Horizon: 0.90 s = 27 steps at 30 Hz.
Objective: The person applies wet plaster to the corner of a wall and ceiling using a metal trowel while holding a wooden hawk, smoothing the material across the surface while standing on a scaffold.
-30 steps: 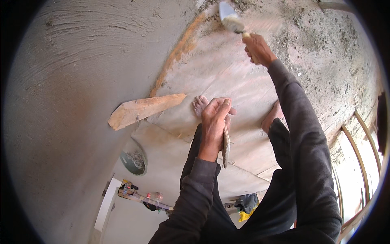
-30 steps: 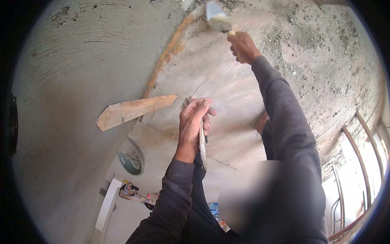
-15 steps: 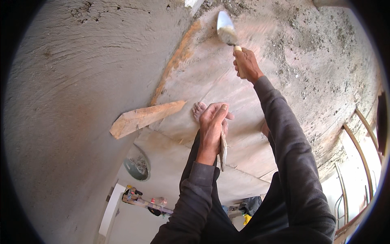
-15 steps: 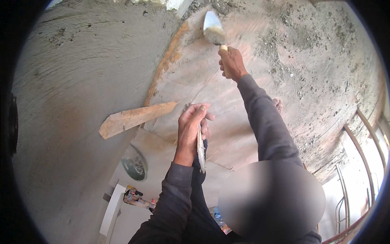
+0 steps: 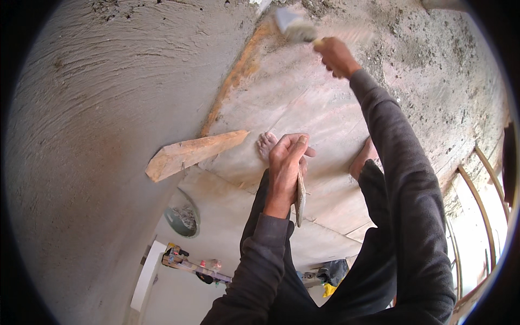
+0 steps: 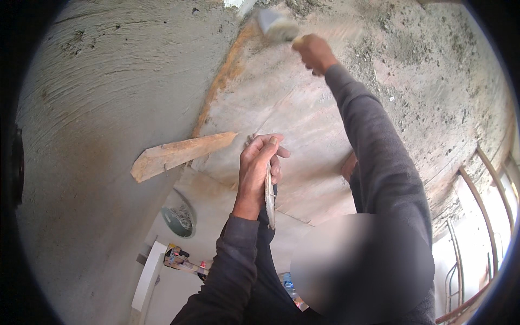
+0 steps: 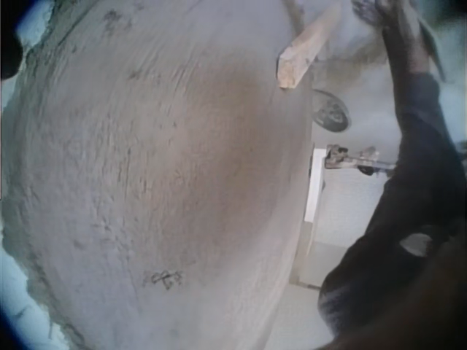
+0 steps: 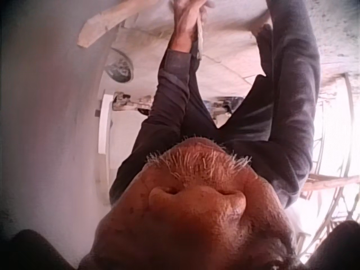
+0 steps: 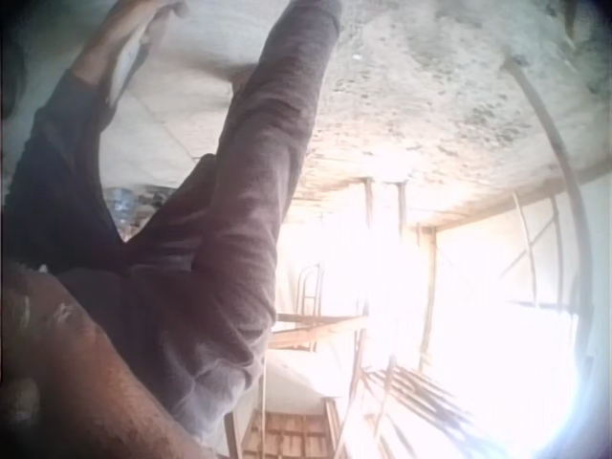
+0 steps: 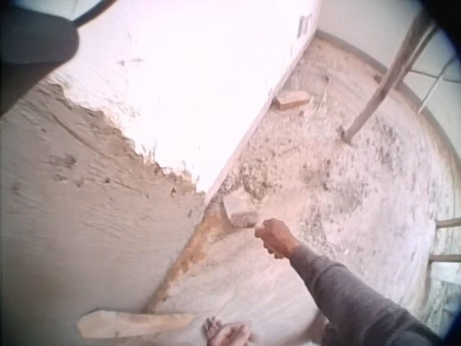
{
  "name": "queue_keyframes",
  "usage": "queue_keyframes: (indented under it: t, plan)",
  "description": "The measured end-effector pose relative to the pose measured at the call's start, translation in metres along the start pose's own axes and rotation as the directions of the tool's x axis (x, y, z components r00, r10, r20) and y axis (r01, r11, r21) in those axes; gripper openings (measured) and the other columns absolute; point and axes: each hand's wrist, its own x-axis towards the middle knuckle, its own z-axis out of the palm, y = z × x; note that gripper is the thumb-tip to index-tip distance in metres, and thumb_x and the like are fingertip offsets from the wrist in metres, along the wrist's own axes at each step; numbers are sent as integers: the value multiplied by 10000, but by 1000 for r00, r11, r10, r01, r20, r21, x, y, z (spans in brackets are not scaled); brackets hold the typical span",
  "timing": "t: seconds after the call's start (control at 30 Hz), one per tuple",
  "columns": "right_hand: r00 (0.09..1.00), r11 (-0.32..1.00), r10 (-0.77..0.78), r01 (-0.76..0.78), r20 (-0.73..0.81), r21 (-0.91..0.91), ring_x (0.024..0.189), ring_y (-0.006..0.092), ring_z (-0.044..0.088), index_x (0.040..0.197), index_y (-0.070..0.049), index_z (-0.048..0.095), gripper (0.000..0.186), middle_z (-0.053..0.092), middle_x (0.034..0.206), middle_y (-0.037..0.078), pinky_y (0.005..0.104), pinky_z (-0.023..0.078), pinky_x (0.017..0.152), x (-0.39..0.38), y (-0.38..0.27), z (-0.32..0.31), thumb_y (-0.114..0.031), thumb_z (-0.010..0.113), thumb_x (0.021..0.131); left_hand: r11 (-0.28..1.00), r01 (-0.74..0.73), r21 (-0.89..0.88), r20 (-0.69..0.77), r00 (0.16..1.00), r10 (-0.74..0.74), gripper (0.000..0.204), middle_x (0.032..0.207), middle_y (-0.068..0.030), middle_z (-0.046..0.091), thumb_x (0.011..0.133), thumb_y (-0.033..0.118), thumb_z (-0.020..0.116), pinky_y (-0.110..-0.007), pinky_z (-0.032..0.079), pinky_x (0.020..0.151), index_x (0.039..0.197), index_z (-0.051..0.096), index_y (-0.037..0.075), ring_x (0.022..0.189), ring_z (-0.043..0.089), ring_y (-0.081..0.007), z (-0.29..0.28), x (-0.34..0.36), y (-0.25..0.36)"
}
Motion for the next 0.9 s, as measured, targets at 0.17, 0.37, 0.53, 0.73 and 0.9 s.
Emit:
queue_keyframes:
  t: [0.17, 0.37, 0.53, 0.73, 0.9]
  plan:
    - [990, 966, -72, 38, 124, 254, 498, 118, 487, 990, 15, 541, 339, 505, 685, 48, 289, 417, 363, -10, 14, -28, -313, 475, 938, 1000, -9, 0, 13, 1000, 9, 261, 776, -51, 595, 934, 256, 600, -167, 308, 391, 1041, 579, 19, 468, 405, -15, -1, -1, 0]
    - [938, 775, 3, -220, 345, 592, 547, 120, 502, 1087, 9, 547, 360, 511, 703, 28, 298, 466, 465, -53, 37, 40, -276, 371, 953, 1000, 14, -7, 26, 1000, -14, 261, 801, -90, 589, 930, 239, 589, -182, 334, 375, 1055, 569, 11, 463, 421, -28, -2, 3, 0]
    - [914, 577, -78, -285, 399, 765, 522, 110, 487, 1090, -24, 550, 375, 500, 670, 7, 269, 441, 440, -66, 37, 102, -310, 344, 965, 999, -6, -50, 23, 1000, 7, 230, 775, -49, 598, 942, 242, 592, -164, 297, 375, 1025, 570, 28, 449, 399, -11, -4, 3, -2]
    - [984, 484, 32, -171, 177, 859, 466, 133, 482, 1061, -16, 577, 298, 515, 626, 35, 280, 432, 415, -70, 46, 159, -240, 477, 891, 993, -96, -73, 33, 995, 99, 237, 799, -76, 602, 956, 212, 567, -176, 329, 384, 1071, 566, 5, 459, 422, -33, -14, -4, 7]
    - [997, 572, 73, -67, 30, 818, 439, 131, 465, 913, -37, 557, 164, 499, 598, 38, 290, 412, 379, -63, 37, 194, -188, 517, 861, 987, -111, -118, 53, 992, 118, 267, 834, -102, 601, 959, 201, 562, -186, 354, 407, 1109, 558, -20, 494, 447, -45, -23, -11, 12]
